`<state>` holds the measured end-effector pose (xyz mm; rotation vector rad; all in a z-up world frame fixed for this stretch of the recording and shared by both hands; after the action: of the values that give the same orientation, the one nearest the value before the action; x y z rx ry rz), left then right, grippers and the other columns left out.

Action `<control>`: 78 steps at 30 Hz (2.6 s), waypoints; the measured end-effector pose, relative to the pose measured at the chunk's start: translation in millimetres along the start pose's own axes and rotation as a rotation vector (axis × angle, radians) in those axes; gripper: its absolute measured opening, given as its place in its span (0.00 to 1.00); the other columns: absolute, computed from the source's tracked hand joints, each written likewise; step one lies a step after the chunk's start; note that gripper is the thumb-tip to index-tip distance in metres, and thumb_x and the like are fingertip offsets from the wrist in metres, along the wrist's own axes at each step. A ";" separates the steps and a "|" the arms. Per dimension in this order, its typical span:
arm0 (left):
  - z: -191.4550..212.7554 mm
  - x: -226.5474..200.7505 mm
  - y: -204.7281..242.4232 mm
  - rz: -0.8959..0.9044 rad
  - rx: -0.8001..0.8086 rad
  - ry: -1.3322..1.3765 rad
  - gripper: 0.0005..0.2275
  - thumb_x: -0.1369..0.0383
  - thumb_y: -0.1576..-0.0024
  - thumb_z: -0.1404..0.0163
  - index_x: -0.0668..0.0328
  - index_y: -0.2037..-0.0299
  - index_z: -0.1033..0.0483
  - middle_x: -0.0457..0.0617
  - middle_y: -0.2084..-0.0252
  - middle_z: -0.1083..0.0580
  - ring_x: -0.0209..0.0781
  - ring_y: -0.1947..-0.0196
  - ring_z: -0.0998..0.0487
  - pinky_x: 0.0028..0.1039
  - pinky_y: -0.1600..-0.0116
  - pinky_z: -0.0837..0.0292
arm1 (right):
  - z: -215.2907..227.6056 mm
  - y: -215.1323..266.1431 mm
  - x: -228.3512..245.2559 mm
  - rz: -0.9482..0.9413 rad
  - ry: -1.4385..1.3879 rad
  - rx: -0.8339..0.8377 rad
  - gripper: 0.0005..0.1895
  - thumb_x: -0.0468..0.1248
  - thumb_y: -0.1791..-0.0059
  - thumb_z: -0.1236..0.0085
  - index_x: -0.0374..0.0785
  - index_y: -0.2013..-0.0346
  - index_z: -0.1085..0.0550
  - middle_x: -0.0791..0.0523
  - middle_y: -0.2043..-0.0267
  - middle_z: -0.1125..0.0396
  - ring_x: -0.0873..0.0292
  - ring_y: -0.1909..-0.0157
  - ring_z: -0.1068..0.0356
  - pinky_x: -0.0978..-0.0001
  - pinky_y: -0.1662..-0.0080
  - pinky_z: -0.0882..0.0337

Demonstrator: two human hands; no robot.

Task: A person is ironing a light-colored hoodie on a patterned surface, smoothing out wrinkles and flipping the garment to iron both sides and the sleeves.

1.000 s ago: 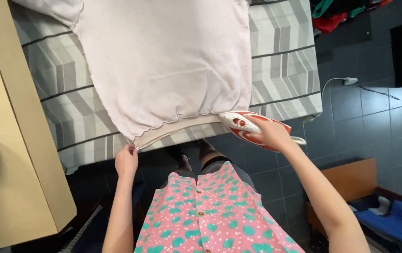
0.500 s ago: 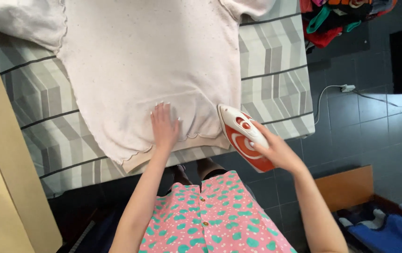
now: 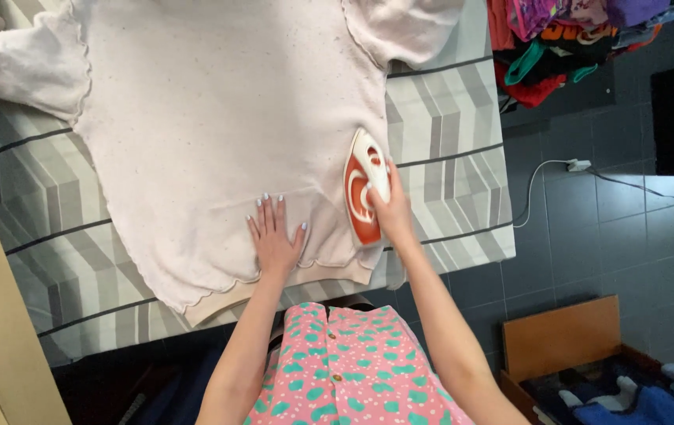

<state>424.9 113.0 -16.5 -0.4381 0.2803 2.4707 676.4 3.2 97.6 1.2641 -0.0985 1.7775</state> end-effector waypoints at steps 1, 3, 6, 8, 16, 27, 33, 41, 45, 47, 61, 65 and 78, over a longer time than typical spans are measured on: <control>-2.6 1.8 -1.9 0.002 -0.002 -0.001 0.35 0.42 0.36 0.58 0.51 0.22 0.46 0.58 0.19 0.51 0.54 0.19 0.56 0.56 0.22 0.67 | 0.3 -29.9 -8.4 0.003 0.000 0.002 0.38 0.42 0.46 0.44 0.45 0.22 0.47 0.33 0.31 0.40 0.30 0.29 0.42 0.39 0.32 0.38; -9.7 3.6 1.3 -0.003 0.000 -0.015 0.36 0.42 0.38 0.58 0.50 0.22 0.47 0.58 0.19 0.51 0.55 0.19 0.56 0.58 0.22 0.66 | 6.9 -84.3 -18.5 0.104 0.048 -0.054 0.37 0.44 0.45 0.43 0.53 0.23 0.44 0.37 0.31 0.38 0.31 0.31 0.40 0.40 0.32 0.37; -8.8 4.5 -0.6 0.004 0.000 -0.022 0.36 0.43 0.38 0.57 0.50 0.22 0.47 0.58 0.19 0.51 0.55 0.19 0.56 0.59 0.23 0.66 | 13.9 -126.7 -2.9 0.121 0.068 -0.065 0.36 0.47 0.45 0.43 0.59 0.24 0.43 0.44 0.30 0.37 0.37 0.30 0.38 0.45 0.31 0.36; -7.8 3.5 -0.2 0.018 -0.001 -0.020 0.36 0.44 0.38 0.57 0.50 0.22 0.47 0.58 0.19 0.51 0.55 0.19 0.56 0.59 0.23 0.66 | 11.8 -111.9 1.5 0.111 0.048 -0.049 0.36 0.46 0.45 0.43 0.58 0.23 0.44 0.42 0.29 0.38 0.35 0.29 0.39 0.44 0.31 0.37; -25.7 -30.5 -14.7 -0.055 0.029 -0.005 0.37 0.43 0.40 0.54 0.51 0.23 0.45 0.59 0.19 0.50 0.55 0.19 0.55 0.62 0.24 0.64 | 20.8 27.9 -21.9 -0.040 0.026 0.080 0.37 0.41 0.45 0.46 0.53 0.22 0.46 0.42 0.23 0.48 0.35 0.24 0.48 0.43 0.28 0.42; -31.5 -28.8 -18.3 -0.062 0.066 -0.030 0.38 0.40 0.40 0.58 0.46 0.21 0.49 0.56 0.18 0.54 0.51 0.18 0.60 0.59 0.22 0.73 | 26.1 -122.4 -12.2 0.173 0.049 -0.102 0.34 0.42 0.45 0.44 0.49 0.24 0.41 0.36 0.31 0.39 0.28 0.33 0.38 0.39 0.35 0.35; -30.2 -25.9 -16.3 -0.037 0.095 -0.022 0.38 0.41 0.39 0.57 0.44 0.20 0.51 0.53 0.17 0.56 0.48 0.18 0.62 0.57 0.22 0.75 | 57.5 -95.8 -62.8 0.037 0.083 -0.079 0.35 0.49 0.46 0.44 0.64 0.25 0.42 0.46 0.32 0.34 0.42 0.52 0.22 0.51 0.41 0.26; -28.1 -17.5 -8.1 -0.053 0.129 0.079 0.37 0.42 0.39 0.57 0.46 0.21 0.48 0.54 0.18 0.55 0.50 0.18 0.60 0.57 0.22 0.71 | 71.0 17.7 -40.7 0.037 0.031 -0.066 0.38 0.40 0.46 0.45 0.48 0.22 0.47 0.39 0.24 0.47 0.31 0.28 0.44 0.39 0.30 0.42; -8.6 -8.7 14.7 -0.029 0.140 0.021 0.37 0.42 0.39 0.56 0.46 0.21 0.48 0.56 0.19 0.53 0.52 0.19 0.58 0.61 0.23 0.66 | 5.8 51.3 -60.1 0.117 0.007 0.051 0.39 0.41 0.47 0.42 0.49 0.22 0.44 0.37 0.32 0.37 0.31 0.32 0.39 0.39 0.34 0.36; -10.1 -0.1 19.6 -0.022 0.138 0.005 0.38 0.40 0.40 0.56 0.45 0.21 0.49 0.55 0.18 0.53 0.51 0.18 0.59 0.61 0.23 0.68 | -13.7 64.0 -49.5 0.061 0.014 0.096 0.37 0.45 0.47 0.43 0.56 0.23 0.43 0.47 0.28 0.39 0.40 0.29 0.40 0.46 0.32 0.38; -9.5 28.7 25.5 -0.052 0.123 0.049 0.40 0.38 0.42 0.55 0.44 0.21 0.49 0.51 0.17 0.55 0.48 0.18 0.58 0.58 0.21 0.69 | 63.1 93.4 -61.7 -0.101 0.158 -0.155 0.36 0.45 0.47 0.43 0.58 0.24 0.41 0.42 0.30 0.38 0.37 0.30 0.39 0.45 0.30 0.40; 10.0 70.1 40.7 -0.007 0.043 0.047 0.36 0.43 0.39 0.53 0.48 0.23 0.44 0.55 0.20 0.47 0.54 0.21 0.50 0.58 0.23 0.58 | 11.4 89.3 -36.1 0.061 0.142 -0.064 0.36 0.45 0.47 0.41 0.58 0.24 0.41 0.46 0.27 0.41 0.37 0.30 0.39 0.49 0.40 0.29; 37.5 133.5 74.6 0.137 0.048 0.014 0.37 0.40 0.41 0.53 0.40 0.22 0.46 0.50 0.18 0.52 0.52 0.19 0.55 0.59 0.22 0.67 | -36.8 93.8 -40.4 -0.026 0.391 -0.062 0.34 0.50 0.46 0.43 0.47 0.27 0.37 0.27 0.53 0.29 0.24 0.49 0.28 0.33 0.47 0.29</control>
<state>269.4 135.9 -24.3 -0.4297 0.3861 2.5894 586.0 -56.1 87.9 0.8516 0.0840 1.9494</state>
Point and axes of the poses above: each hand's wrist, its own y-axis away from the middle knuckle, its own z-axis out of the back of the hand, x = y × z, the point moved 10 cm from there along -y, towards the middle knuckle
